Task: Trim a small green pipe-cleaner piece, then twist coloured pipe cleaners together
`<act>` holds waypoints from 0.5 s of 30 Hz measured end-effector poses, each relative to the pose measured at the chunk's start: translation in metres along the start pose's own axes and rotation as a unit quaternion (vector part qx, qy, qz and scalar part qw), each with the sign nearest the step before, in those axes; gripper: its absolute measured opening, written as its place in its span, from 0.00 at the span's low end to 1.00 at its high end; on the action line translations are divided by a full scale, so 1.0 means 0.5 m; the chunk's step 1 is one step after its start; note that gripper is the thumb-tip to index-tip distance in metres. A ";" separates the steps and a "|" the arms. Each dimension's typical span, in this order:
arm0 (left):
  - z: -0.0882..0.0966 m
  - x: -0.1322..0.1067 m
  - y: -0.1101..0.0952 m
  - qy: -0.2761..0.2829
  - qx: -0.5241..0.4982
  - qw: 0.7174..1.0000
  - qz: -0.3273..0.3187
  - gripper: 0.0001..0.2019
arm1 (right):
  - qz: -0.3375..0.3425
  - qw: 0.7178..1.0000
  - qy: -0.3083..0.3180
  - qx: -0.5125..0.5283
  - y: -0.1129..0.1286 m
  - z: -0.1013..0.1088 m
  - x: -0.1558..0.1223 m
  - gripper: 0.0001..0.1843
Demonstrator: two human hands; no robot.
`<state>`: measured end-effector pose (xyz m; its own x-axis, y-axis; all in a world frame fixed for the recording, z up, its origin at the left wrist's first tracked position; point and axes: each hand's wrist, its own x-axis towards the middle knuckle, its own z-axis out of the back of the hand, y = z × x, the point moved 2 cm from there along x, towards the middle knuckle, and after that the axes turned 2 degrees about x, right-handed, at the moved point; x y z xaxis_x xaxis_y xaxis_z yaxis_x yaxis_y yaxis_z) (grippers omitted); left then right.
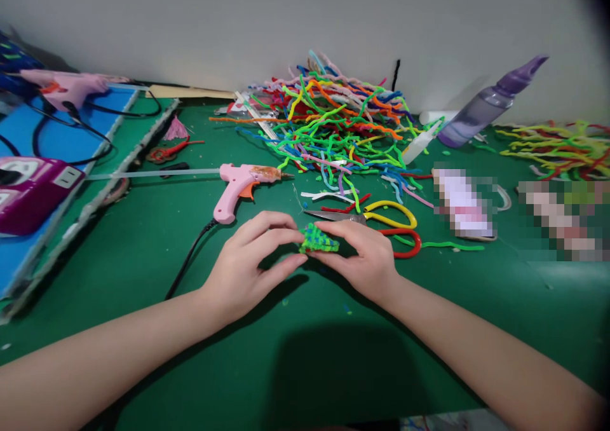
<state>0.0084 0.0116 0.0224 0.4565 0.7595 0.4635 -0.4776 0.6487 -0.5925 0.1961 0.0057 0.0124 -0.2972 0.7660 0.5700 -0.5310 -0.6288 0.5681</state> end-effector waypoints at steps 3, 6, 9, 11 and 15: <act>-0.005 0.003 0.010 -0.004 -0.032 0.997 0.076 0.08 | 0.012 1.000 -0.007 0.006 -0.008 0.002 0.000 0.17; -0.013 0.005 0.024 0.042 -0.103 0.978 0.176 0.09 | 0.046 0.999 -0.003 -0.003 -0.014 0.003 -0.003 0.19; -0.018 0.008 0.033 0.079 -0.180 0.949 0.245 0.10 | 0.086 0.996 0.007 -0.028 -0.013 0.004 -0.005 0.22; -0.018 0.009 0.036 0.085 -0.218 0.935 0.268 0.10 | 0.107 0.993 0.012 -0.038 -0.010 0.004 -0.005 0.24; -0.019 0.008 0.038 0.086 -0.269 0.907 0.313 0.10 | 0.134 0.990 0.010 -0.036 -0.007 0.002 -0.002 0.23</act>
<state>0.0083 0.0262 0.0068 0.3545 0.9220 -0.1560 -0.2692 -0.0591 -0.9613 0.1993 0.0069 0.0103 -0.4505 0.5760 0.6821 -0.4864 -0.7991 0.3535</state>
